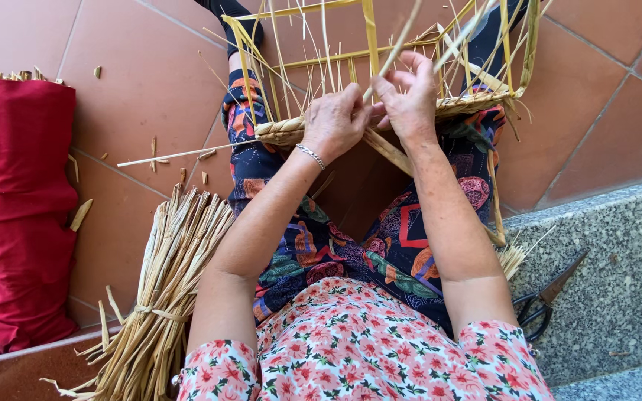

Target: The person weaves a basket using dried palm leaves, interlacing them through a pre-formed frame. They trim excess material with scissors and continue weaving the sides of the basket.

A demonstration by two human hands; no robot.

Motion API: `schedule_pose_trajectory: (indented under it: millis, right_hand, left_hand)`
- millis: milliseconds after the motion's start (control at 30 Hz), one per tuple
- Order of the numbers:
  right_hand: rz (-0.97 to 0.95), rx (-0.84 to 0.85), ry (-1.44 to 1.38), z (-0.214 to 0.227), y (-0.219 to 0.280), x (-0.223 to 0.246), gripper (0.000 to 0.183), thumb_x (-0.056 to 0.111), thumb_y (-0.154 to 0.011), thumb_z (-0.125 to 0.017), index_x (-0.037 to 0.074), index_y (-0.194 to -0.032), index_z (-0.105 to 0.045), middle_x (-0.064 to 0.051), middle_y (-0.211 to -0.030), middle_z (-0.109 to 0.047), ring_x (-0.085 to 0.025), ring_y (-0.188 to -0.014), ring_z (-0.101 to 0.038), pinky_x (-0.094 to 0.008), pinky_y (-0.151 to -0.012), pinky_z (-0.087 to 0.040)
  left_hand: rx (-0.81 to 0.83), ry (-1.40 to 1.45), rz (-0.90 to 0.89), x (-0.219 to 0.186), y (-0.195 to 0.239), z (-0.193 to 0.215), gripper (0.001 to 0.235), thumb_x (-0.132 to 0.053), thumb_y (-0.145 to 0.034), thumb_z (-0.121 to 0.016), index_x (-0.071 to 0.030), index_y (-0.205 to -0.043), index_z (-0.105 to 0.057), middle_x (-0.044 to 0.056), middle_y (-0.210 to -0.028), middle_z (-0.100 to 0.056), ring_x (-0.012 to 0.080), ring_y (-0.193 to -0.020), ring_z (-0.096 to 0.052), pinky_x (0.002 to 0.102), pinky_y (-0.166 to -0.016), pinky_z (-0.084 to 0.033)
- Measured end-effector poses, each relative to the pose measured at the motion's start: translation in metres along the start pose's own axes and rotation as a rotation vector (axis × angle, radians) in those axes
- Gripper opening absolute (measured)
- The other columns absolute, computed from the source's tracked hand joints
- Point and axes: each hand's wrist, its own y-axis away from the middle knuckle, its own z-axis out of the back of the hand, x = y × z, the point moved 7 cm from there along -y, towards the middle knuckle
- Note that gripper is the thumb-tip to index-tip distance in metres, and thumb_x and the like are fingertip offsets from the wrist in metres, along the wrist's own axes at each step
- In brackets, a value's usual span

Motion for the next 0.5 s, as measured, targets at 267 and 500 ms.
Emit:
schedule_pose_trajectory:
  millis: [267,500]
  right_hand:
    - [0.257,-0.106,0.162,0.006,0.001,0.001,0.05,-0.006,-0.089,-0.074,-0.001,-0.131,-0.047,-0.013,-0.103,-0.074,-0.016,-0.07,-0.078,-0.024,-0.05,-0.058]
    - [0.455,-0.025,0.26,0.018,0.058,-0.01,0.025,-0.01,-0.098,-0.074,0.001,-0.107,-0.054,-0.015,-0.097,-0.074,-0.017,-0.08,-0.077,-0.028,-0.067,-0.062]
  left_hand:
    - [0.138,0.212,0.033,0.018,-0.011,0.009,0.021,-0.031,-0.092,-0.073,-0.01,-0.091,-0.071,0.01,-0.075,-0.074,0.0289,-0.073,-0.074,0.042,-0.068,-0.056]
    - [0.295,0.179,0.271,0.032,-0.028,-0.006,0.025,-0.029,-0.09,-0.069,-0.005,-0.085,-0.071,0.014,-0.077,-0.075,0.032,-0.074,-0.077,0.041,-0.076,-0.06]
